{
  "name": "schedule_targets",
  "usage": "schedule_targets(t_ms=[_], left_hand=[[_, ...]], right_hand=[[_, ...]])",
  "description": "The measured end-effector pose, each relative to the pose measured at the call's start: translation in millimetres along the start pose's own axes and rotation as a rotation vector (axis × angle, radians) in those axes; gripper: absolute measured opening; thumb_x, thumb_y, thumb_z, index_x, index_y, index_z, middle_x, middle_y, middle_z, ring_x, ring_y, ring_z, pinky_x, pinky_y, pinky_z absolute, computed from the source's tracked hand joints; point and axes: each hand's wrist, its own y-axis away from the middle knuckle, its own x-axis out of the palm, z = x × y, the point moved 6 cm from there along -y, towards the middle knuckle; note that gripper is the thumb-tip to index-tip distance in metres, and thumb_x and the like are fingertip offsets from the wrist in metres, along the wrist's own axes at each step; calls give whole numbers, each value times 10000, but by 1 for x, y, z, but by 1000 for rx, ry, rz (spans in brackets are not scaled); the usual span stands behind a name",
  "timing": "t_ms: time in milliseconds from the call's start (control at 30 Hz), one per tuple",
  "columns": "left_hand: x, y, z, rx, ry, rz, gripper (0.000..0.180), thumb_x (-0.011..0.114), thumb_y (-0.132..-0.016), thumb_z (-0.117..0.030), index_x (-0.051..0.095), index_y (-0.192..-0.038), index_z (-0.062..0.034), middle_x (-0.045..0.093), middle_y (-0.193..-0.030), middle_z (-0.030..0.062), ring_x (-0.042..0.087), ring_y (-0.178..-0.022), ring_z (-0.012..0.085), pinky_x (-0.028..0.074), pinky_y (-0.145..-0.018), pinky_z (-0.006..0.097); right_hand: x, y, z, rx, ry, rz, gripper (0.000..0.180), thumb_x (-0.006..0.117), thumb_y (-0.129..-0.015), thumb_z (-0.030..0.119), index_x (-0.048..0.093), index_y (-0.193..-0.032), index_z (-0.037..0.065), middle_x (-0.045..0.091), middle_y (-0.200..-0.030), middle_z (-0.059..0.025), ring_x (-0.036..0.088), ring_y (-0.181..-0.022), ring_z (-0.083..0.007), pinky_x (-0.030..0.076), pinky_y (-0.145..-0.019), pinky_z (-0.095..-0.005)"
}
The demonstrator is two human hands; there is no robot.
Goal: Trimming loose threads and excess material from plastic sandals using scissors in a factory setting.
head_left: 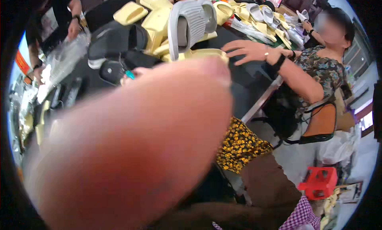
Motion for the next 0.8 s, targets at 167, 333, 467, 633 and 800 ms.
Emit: schedule_targets(t_ms=[167,333,467,633,800], left_hand=[[-25,-2,42,-47,128,181,687,638,-785,-482,458,-1286,-48,491,-1293,185,497,-1180,270,472,-872,381],[-51,8,55,-224,100,209,628,612,-813,-473,477,-1267,-61,505,-1269,181,507,-1168,270,490,-870,382],[-58,10,76,-267,179,261,570,575,-844,-462,487,-1258,-80,519,-1238,179,516,-1154,274,502,-882,391],[-77,13,96,-315,625,165,488,480,-914,-413,416,-1318,-146,530,-1195,196,548,-1105,295,529,-878,459],[-73,20,96,-152,437,132,576,495,-897,-426,330,-1379,-158,530,-1191,205,566,-1077,306,556,-807,487]], right_hand=[[5,-6,-7,37,56,26,338,625,-842,279,498,-1000,9,589,-713,-96,562,-473,-148,434,-353,-269],[26,-7,-11,53,69,60,323,626,-840,288,496,-992,34,574,-692,-84,543,-459,-128,411,-348,-240],[24,-3,-10,44,155,52,339,620,-853,311,492,-999,34,576,-698,-72,544,-469,-120,416,-354,-237],[25,-3,-16,91,176,54,354,612,-864,321,485,-1023,32,572,-700,-61,542,-470,-104,415,-358,-222],[32,-1,-10,113,175,54,367,604,-872,316,482,-1057,23,573,-697,-50,534,-465,-94,409,-358,-214]])
